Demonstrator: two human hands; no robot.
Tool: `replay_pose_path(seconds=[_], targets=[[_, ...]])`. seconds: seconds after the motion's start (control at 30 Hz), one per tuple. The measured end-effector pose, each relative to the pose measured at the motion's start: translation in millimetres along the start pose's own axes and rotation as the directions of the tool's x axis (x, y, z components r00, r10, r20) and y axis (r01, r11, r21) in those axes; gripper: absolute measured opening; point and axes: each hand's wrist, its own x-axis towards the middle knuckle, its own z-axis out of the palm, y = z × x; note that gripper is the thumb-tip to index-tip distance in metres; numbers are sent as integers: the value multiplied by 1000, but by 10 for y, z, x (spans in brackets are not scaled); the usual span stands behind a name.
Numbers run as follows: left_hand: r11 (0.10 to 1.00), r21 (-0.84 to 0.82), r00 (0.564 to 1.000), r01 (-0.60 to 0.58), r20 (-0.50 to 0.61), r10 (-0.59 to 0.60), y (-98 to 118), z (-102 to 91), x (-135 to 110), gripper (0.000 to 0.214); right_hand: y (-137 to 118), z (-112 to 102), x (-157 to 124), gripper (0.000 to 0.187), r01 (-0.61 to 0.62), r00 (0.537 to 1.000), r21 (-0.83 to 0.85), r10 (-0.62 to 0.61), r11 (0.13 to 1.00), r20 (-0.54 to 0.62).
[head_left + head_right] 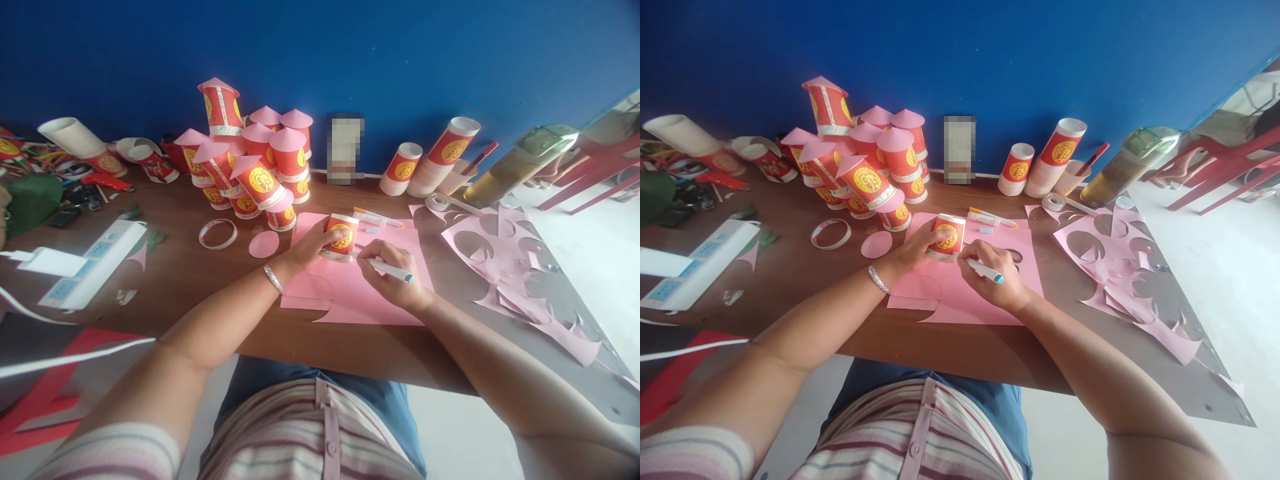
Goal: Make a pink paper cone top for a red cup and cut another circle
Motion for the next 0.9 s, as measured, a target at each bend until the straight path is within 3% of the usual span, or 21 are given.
replay_pose_path(seconds=[0.9], targets=[[1000, 23, 1000, 2, -8, -2, 1, 3, 4, 41, 3, 28, -3, 12, 80, 995, -79, -84, 994, -52]])
